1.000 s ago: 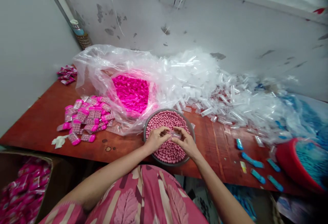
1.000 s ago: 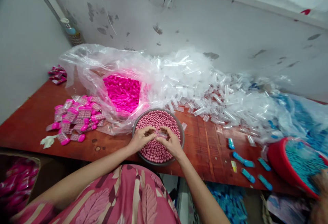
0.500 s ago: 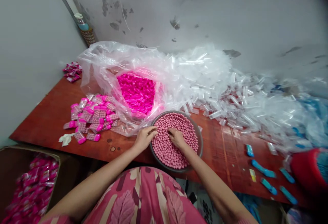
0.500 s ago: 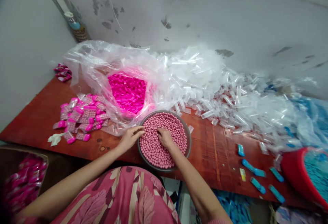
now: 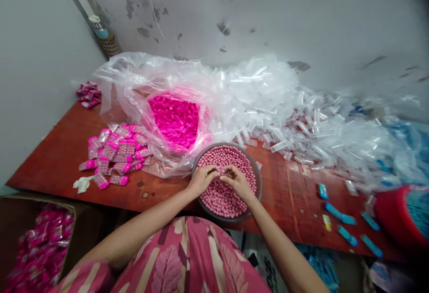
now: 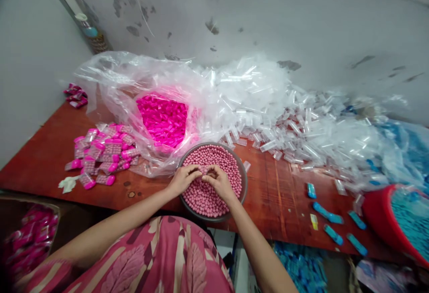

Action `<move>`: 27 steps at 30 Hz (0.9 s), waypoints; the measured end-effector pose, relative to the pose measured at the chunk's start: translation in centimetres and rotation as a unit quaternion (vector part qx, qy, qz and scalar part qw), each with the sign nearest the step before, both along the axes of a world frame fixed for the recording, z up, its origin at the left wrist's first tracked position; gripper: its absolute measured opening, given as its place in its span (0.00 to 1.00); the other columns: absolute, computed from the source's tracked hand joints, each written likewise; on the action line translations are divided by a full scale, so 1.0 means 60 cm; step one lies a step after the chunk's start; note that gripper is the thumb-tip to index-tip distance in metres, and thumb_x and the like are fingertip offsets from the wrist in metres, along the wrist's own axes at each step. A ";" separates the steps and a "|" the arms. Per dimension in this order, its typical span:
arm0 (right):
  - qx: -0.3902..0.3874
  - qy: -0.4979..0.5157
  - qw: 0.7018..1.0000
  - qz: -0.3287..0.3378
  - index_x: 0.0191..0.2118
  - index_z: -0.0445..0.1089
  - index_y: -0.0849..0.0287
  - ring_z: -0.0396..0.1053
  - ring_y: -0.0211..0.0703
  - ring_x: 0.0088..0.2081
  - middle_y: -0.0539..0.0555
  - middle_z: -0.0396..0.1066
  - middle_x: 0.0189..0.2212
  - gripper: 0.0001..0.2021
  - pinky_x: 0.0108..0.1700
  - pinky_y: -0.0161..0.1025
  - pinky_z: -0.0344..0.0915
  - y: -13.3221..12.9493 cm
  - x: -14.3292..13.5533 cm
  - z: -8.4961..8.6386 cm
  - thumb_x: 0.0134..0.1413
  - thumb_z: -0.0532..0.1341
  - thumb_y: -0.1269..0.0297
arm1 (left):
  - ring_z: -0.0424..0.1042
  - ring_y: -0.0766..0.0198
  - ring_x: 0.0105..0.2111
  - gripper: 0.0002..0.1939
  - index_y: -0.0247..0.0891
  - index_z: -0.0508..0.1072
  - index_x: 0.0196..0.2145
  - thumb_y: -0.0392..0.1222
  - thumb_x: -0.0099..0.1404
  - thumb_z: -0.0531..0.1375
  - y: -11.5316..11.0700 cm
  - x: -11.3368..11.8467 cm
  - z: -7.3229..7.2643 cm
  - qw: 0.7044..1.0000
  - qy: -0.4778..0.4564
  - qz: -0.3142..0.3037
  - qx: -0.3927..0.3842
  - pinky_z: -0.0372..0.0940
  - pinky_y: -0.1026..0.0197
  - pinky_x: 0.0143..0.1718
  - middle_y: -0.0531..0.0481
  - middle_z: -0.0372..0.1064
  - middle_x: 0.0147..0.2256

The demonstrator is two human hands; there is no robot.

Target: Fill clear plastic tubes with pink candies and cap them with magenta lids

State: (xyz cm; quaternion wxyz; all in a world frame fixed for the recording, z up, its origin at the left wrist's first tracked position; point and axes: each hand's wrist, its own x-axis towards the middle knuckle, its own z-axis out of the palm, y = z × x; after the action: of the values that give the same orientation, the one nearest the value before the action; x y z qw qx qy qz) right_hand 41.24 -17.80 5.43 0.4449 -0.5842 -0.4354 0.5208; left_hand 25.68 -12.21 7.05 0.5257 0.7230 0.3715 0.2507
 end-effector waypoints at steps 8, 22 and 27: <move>0.099 -0.164 0.977 0.096 0.43 0.64 0.54 0.65 0.41 0.41 0.53 0.67 0.39 0.14 0.44 0.41 0.61 -0.002 0.019 0.059 0.48 0.57 0.62 | 0.66 0.64 0.37 0.11 0.38 0.71 0.38 0.39 0.60 0.52 0.009 -0.008 0.013 0.996 -0.034 -0.069 0.054 0.59 0.63 0.41 0.48 0.69 0.34; 0.172 -0.310 0.911 0.211 0.43 0.65 0.52 0.65 0.43 0.41 0.53 0.68 0.39 0.11 0.43 0.41 0.62 0.036 -0.017 0.071 0.53 0.52 0.65 | 0.67 0.63 0.36 0.11 0.38 0.72 0.37 0.38 0.59 0.53 0.020 -0.054 0.017 0.997 -0.056 0.027 0.042 0.61 0.61 0.40 0.48 0.70 0.34; 0.158 -0.255 0.937 0.180 0.43 0.63 0.53 0.67 0.42 0.37 0.53 0.69 0.37 0.14 0.39 0.39 0.63 0.085 -0.051 0.064 0.49 0.57 0.62 | 0.66 0.62 0.37 0.11 0.38 0.71 0.38 0.39 0.58 0.53 0.036 -0.099 0.019 0.994 -0.064 0.089 0.022 0.60 0.60 0.41 0.47 0.69 0.35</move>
State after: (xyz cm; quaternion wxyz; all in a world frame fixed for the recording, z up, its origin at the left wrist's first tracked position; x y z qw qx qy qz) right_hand 38.21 -12.70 9.26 0.3042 -0.5314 -0.7090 0.3498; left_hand 19.75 -10.06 8.17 0.5080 0.6812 0.3941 0.3501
